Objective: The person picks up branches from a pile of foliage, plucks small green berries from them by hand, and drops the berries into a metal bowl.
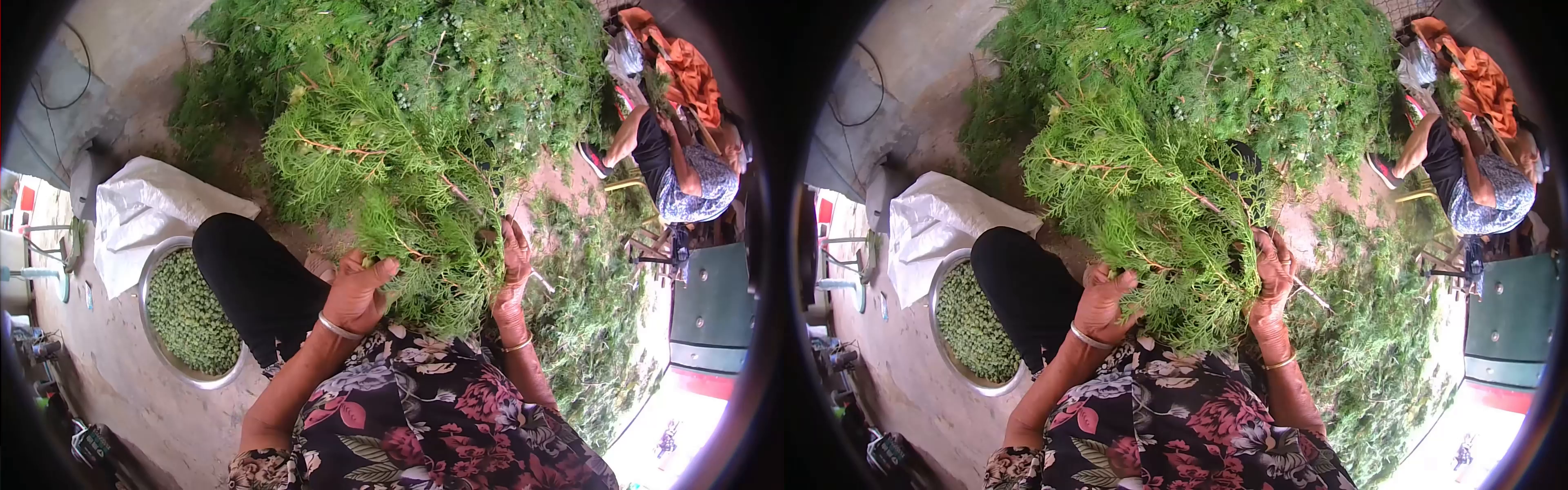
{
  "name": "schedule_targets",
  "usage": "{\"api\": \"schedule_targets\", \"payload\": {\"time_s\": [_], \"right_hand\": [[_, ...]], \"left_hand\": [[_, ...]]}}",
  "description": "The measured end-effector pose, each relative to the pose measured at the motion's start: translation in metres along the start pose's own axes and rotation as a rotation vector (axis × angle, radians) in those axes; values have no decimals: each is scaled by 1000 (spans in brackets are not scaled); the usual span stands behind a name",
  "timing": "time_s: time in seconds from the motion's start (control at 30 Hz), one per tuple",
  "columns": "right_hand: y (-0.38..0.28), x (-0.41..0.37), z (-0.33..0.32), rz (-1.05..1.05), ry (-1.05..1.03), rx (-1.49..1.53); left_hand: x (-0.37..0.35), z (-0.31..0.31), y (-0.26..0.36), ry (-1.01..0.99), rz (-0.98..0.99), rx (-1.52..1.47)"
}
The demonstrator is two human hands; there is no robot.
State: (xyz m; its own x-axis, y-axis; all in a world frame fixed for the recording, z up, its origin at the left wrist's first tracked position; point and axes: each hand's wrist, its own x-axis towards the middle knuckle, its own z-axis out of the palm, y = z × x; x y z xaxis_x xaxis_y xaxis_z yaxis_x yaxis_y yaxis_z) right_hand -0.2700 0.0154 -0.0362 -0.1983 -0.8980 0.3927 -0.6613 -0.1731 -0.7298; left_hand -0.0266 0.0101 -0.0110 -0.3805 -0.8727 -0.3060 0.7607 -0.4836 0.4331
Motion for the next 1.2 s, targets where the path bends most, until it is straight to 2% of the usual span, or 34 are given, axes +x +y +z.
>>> {"api": "schedule_targets", "payload": {"time_s": [0.03, 0.07, 0.1, 0.13, 0.17, 0.2, 0.23, 0.3, 0.33, 0.37, 0.43, 0.5, 0.57, 0.6, 0.67, 0.8, 0.87, 0.9, 0.97, 1.0, 1.03, 1.07, 1.1, 1.13, 1.17, 1.2], "right_hand": [[-2, 3, -4, -1, 0, 1], [-5, 5, -8, -152, -26, -57], [-5, 7, -9, -304, -53, -113], [-5, 6, -8, -304, -55, -112], [-4, 5, -7, -156, -74, -100], [-3, 4, -7, -8, -92, -89], [0, 3, -6, -8, -91, -91], [5, 3, -6, -256, -58, -70], [3, 2, -7, -51, -146, -179], [3, 3, -8, -50, -145, -182], [5, 4, -7, -285, -52, -34], [7, 4, -8, -301, -58, -28], [7, 3, -8, -337, -76, -10], [6, 3, -8, -338, -79, -9], [4, 2, -7, -217, -80, -67], [-7, 7, -6, -254, -33, 27], [-2, 3, -5, 23, -97, -107], [-2, 3, -6, 25, -96, -108], [-1, 4, -7, -210, -84, -216], [1, 3, -5, -208, -85, -216], [3, 1, -1, -95, -93, -219], [5, 0, 2, 15, -101, -221], [8, 1, 1, 15, -101, -220], [11, 3, -1, -131, -109, -301], [14, 3, -2, -278, -116, -380], [10, -4, 6, 135, -63, 57]], "left_hand": [[2, -4, -1, -4, 27, 91], [5, -7, -6, -4, 28, 91], [7, -9, -14, 24, 86, 217], [8, -10, -18, 53, 144, 343], [6, -3, -15, 54, 144, 342], [3, 10, -7, 131, 62, 163], [2, 17, -3, 205, -21, -18], [7, 9, -4, 216, -45, -91], [8, 5, -3, 232, -67, -162], [8, 2, -1, 230, -69, -164], [7, -5, 4, 271, -112, 30], [8, -26, 0, 241, -129, 119], [10, -60, -18, 77, 345, 960], [8, -36, -8, 80, 345, 959], [6, 13, 9, 308, -126, 112], [16, 8, 4, 191, -131, -68], [15, 3, 1, 220, -12, 7], [12, 1, 3, 220, -15, 7], [5, -1, 10, 324, 10, 426], [4, 8, 13, 334, 110, 352], [3, -1, 10, 335, 107, 352], [0, -9, 12, 219, 415, 833], [-2, -14, 15, 80, 726, 1307], [-8, -17, 19, 58, 806, 1703], [-11, -3, 25, 60, 806, 1704], [-11, 12, 28, 112, 579, 1274]]}}
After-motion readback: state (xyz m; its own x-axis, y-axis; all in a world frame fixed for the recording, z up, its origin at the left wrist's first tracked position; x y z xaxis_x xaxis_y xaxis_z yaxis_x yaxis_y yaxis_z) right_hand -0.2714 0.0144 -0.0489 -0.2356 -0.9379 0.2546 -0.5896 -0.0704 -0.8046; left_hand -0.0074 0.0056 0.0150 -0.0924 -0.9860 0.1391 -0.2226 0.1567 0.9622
